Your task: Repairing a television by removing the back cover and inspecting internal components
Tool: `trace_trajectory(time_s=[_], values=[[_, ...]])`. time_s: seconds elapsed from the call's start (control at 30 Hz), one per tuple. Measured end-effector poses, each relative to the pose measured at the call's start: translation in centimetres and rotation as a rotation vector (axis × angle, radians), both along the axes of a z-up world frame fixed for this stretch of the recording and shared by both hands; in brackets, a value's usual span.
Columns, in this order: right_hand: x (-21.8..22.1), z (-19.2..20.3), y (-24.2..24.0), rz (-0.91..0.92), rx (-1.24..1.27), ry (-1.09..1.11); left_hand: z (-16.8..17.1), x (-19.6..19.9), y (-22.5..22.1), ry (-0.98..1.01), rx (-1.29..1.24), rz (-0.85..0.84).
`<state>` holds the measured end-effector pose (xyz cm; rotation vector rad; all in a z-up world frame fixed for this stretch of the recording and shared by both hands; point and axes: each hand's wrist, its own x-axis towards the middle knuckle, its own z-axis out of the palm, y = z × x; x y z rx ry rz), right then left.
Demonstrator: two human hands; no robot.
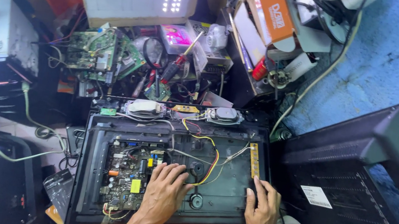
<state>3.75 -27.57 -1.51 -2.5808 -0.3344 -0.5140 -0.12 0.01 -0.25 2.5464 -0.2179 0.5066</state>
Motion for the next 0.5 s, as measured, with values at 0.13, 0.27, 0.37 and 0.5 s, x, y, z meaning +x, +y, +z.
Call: trace_trajectory(time_s=[0.13, 0.27, 0.37, 0.5], values=[[0.04, 0.67, 0.29, 0.003, 0.010, -0.009, 0.09, 0.03, 0.00, 0.020, 0.029, -0.005], [0.02, 0.37, 0.02, -0.014, 0.015, -0.012, 0.06, -0.02, -0.14, 0.035, 0.039, -0.004], [0.16, 0.39, 0.03, -0.006, 0.027, -0.022, 0.16, 0.08, -0.13, 0.013, 0.031, -0.003], [0.14, 0.84, 0.01, -0.007, 0.005, 0.008, 0.11, 0.18, -0.22, 0.021, 0.034, -0.005]])
